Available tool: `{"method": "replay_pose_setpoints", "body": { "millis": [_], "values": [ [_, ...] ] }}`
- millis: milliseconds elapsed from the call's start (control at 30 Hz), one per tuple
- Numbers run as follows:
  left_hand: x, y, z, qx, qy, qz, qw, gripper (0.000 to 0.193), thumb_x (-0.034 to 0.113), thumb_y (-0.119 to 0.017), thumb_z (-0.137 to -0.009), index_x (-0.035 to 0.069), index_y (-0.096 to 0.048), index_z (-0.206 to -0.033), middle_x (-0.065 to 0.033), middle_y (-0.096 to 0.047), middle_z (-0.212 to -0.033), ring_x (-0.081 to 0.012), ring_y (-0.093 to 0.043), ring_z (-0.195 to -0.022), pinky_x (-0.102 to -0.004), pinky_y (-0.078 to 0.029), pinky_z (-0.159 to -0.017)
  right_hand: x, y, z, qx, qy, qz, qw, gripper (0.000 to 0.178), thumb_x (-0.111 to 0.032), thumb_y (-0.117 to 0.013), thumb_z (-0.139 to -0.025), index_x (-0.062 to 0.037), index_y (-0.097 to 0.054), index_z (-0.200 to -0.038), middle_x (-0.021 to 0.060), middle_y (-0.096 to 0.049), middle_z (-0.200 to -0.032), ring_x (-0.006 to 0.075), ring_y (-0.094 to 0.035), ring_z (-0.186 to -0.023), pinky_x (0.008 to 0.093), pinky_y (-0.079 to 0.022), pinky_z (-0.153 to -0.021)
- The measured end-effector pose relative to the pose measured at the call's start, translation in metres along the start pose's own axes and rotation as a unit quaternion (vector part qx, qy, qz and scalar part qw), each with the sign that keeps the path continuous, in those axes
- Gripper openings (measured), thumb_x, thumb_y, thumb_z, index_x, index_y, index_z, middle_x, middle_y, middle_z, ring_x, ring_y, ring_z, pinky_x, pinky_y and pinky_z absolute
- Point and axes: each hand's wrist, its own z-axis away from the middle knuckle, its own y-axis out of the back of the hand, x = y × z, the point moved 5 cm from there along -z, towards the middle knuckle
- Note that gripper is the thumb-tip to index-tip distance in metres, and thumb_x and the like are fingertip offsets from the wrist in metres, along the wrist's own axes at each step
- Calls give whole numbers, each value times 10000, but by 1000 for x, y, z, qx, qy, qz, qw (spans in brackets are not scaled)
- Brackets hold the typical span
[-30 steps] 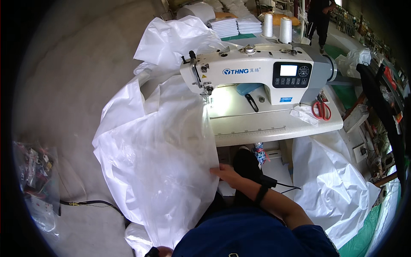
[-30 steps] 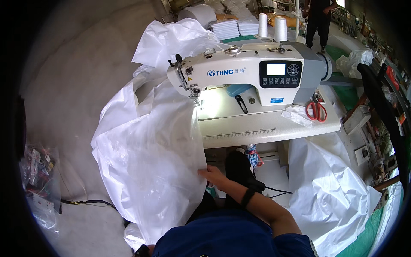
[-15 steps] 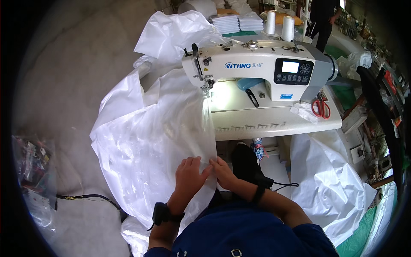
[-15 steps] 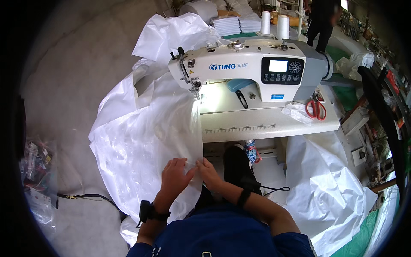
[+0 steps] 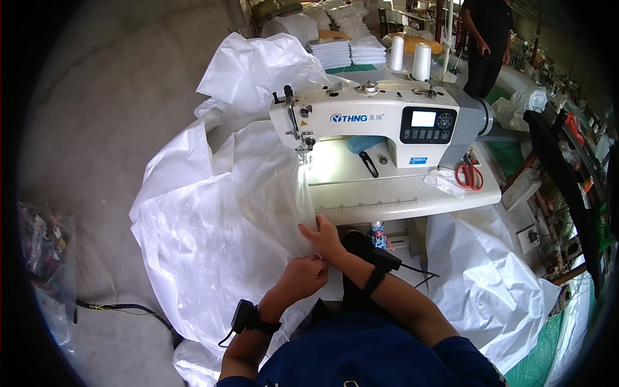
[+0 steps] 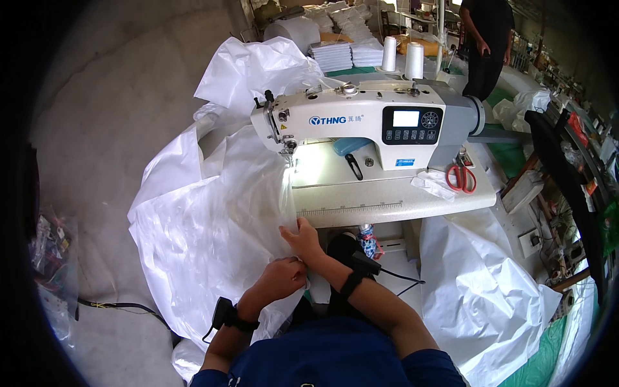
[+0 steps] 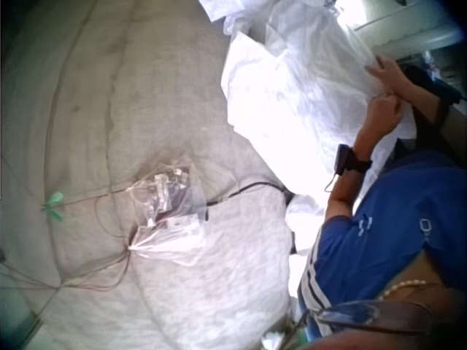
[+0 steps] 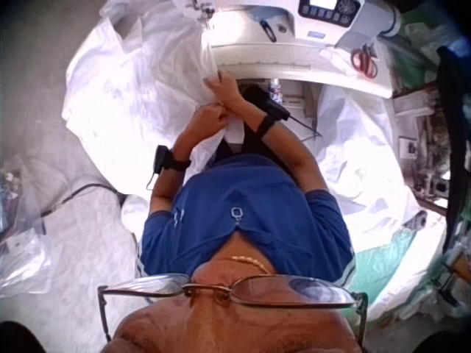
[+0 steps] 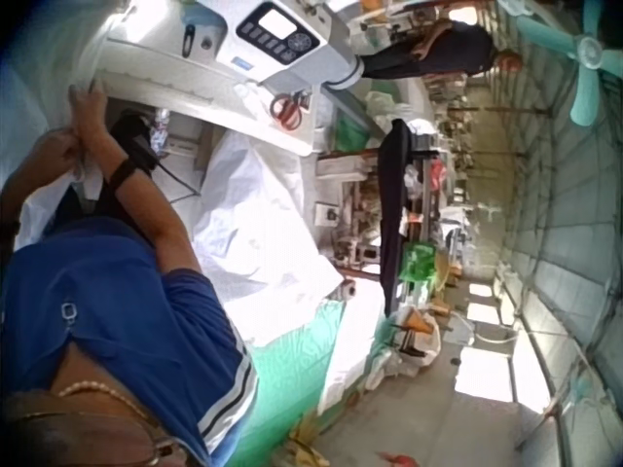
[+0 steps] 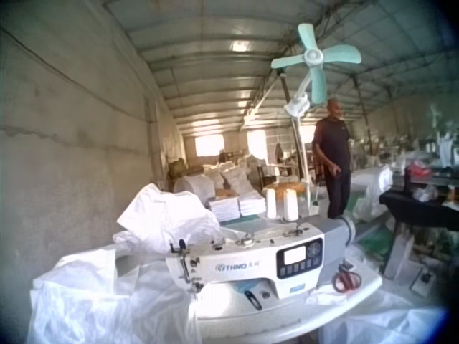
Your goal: The person sews the edges of a white plastic sheet using a sewing machine, guiding the material under the needle by hand. They repeatedly fold, align, and reposition the large sheet, smoothing it out before resuming the stitching process.
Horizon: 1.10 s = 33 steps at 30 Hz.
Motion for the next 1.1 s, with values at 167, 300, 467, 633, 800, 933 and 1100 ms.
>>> {"method": "replay_pose_setpoints", "body": {
  "millis": [167,300,467,633,800,933,1100],
  "values": [
    [-22,37,9,81,41,60,994,120,126,-601,-787,26,-644,-836,-132,-636,-853,-318,-620,-769,-374,-501,-680,-28,4,6,80,111,244,960,412,-103,-464,-850,82,-418,-1216,309,-612,-869,428,-614,-833,482,-485,-716],
    [-63,86,20,259,81,-45,961,139,145,-592,-825,37,-648,-892,-130,-633,-924,-324,-603,-869,-411,-487,-772,-33,5,19,-38,7,365,930,472,-116,-445,-856,87,-398,-1279,249,-632,-837,396,-633,-732,471,-501,-704],
    [-138,108,28,267,155,-152,939,347,281,-579,-871,85,-590,-1157,-141,-537,-1240,-340,-474,-1168,-459,-354,-988,-42,-10,23,-91,67,535,838,586,-129,-492,-815,104,-342,-1330,136,-654,-757,266,-661,-640,392,-513,-549],
    [-207,104,33,203,252,-181,929,466,418,-481,-920,177,-498,-1319,-118,-387,-1426,-327,-284,-1352,-538,-148,-1092,-45,-16,1,-72,100,568,814,605,-116,-516,-785,120,-357,-1318,106,-652,-709,234,-662,-605,362,-516,-537],
    [-232,113,9,204,243,-209,925,483,442,-460,-919,193,-485,-1332,-107,-366,-1443,-326,-270,-1359,-560,-118,-1088,-46,-17,-34,-53,104,603,789,579,-117,-552,-775,129,-410,-1280,100,-661,-670,221,-670,-601,333,-529,-537],
    [-245,124,-19,180,258,-212,925,509,478,-436,-913,205,-477,-1341,-101,-357,-1450,-323,-267,-1361,-566,-107,-1088,-48,-21,-61,-52,148,597,786,528,-104,-543,-778,133,-456,-1241,102,-667,-673,215,-660,-572,338,-515,-510],
    [-259,137,-50,185,262,-198,926,532,508,-415,-907,213,-472,-1346,-100,-351,-1454,-318,-269,-1361,-558,-111,-1091,-50,-24,-91,-49,123,589,798,502,-89,-502,-789,135,-456,-1236,111,-657,-678,251,-649,-584,362,-503,-523]
  ]
}}
